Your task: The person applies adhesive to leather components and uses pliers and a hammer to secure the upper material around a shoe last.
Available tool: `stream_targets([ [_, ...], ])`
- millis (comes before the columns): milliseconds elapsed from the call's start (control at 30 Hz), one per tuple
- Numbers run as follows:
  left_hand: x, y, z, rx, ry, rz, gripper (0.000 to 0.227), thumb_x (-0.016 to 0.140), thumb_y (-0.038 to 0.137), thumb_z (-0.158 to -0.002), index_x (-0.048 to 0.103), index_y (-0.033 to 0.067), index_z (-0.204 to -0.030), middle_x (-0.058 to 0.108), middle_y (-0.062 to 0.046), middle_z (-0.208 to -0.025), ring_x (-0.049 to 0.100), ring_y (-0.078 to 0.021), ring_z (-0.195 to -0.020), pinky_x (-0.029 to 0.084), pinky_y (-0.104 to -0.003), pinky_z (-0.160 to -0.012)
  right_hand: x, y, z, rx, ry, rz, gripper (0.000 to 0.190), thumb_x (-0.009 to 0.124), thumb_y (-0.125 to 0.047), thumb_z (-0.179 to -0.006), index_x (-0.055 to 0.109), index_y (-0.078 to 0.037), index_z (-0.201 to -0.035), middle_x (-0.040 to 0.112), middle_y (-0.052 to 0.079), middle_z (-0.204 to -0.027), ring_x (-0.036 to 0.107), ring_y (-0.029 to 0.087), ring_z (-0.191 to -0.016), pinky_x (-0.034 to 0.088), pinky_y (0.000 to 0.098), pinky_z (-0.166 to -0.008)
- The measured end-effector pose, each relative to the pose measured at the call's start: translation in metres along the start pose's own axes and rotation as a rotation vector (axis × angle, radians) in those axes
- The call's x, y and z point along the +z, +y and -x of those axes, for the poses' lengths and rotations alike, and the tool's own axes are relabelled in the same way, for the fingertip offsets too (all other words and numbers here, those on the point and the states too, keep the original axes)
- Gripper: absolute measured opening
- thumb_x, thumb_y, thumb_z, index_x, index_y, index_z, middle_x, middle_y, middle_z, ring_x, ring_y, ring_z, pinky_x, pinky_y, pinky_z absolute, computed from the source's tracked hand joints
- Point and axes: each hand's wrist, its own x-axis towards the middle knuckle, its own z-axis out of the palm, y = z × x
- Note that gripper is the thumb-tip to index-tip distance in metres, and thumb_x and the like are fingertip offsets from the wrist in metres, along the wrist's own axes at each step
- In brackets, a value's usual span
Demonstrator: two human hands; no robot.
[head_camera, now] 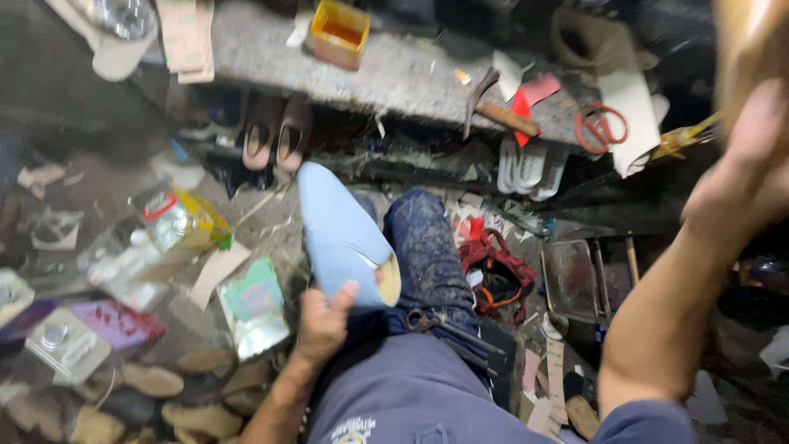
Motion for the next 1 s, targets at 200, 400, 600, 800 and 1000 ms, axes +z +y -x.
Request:
stream_targets([
  [200, -0.022, 0.055, 0.021, 0.218, 0.635, 0.814, 0.026, 0.061, 0.022, -0.093, 0.067, 0.0063, -0.113, 0.074, -0.028, -0.094, 0.077, -0.0439, -0.088, 0.067, -0.052, -0.075, 0.054, -0.139, 0.113, 1.211, -0.096, -1.366, 0.048, 0.051, -0.012, -0.081, 0.066, 0.009, -0.121, 0.065, 0.025, -0.098, 0.066, 0.031, -0.089, 0.059, 0.0433, -0.085],
  [400, -0.012, 0.058, 0.021, 0.535, 0.757, 0.822, 0.058, 0.062, 0.008, -0.085, 0.054, 0.0067, -0.142, 0.068, -0.025, -0.126, 0.073, -0.0497, -0.099, 0.066, -0.062, -0.091, 0.143, -0.191, 0.145, 0.463, -0.857, -0.852, 0.035, 0.074, -0.049, -0.09, 0.078, -0.03, -0.118, 0.068, 0.013, -0.118, 0.053, 0.039, -0.129, 0.04, 0.0522, -0.109],
  [600, 0.056, 0.068, -0.001, 0.482, 0.584, 0.859, 0.039, 0.063, -0.002, -0.088, 0.062, -0.001, -0.127, 0.071, -0.023, -0.119, 0.07, -0.0458, -0.108, 0.062, -0.061, -0.095, 0.072, -0.203, 0.099, 0.479, -0.426, -1.063, 0.066, 0.078, -0.037, -0.092, 0.055, -0.009, -0.147, 0.048, 0.025, -0.15, 0.05, 0.046, -0.135, 0.04, 0.0559, -0.112],
  [800, 0.121, 0.06, -0.015, 0.448, 0.234, 0.891, 0.032, 0.062, -0.01, -0.089, 0.063, -0.0097, -0.121, 0.07, -0.036, -0.107, 0.067, -0.0509, -0.106, 0.058, -0.064, -0.089, 0.03, -0.203, 0.1, 0.633, -0.237, -1.394, 0.061, 0.082, -0.045, -0.087, 0.062, -0.013, -0.134, 0.026, 0.025, -0.165, 0.047, 0.041, -0.144, 0.039, 0.0522, -0.118],
  [1000, 0.083, 0.011, -0.044, 0.358, 0.147, 0.918, 0.047, 0.068, -0.004, -0.081, 0.058, -0.003, -0.127, 0.069, -0.031, -0.114, 0.069, -0.0414, -0.107, 0.057, -0.063, -0.095, 0.019, -0.171, 0.124, 0.645, -0.222, -1.26, 0.032, 0.091, -0.033, -0.077, 0.07, -0.01, -0.086, 0.061, 0.029, -0.138, 0.069, 0.038, -0.114, 0.052, 0.0408, -0.095],
])
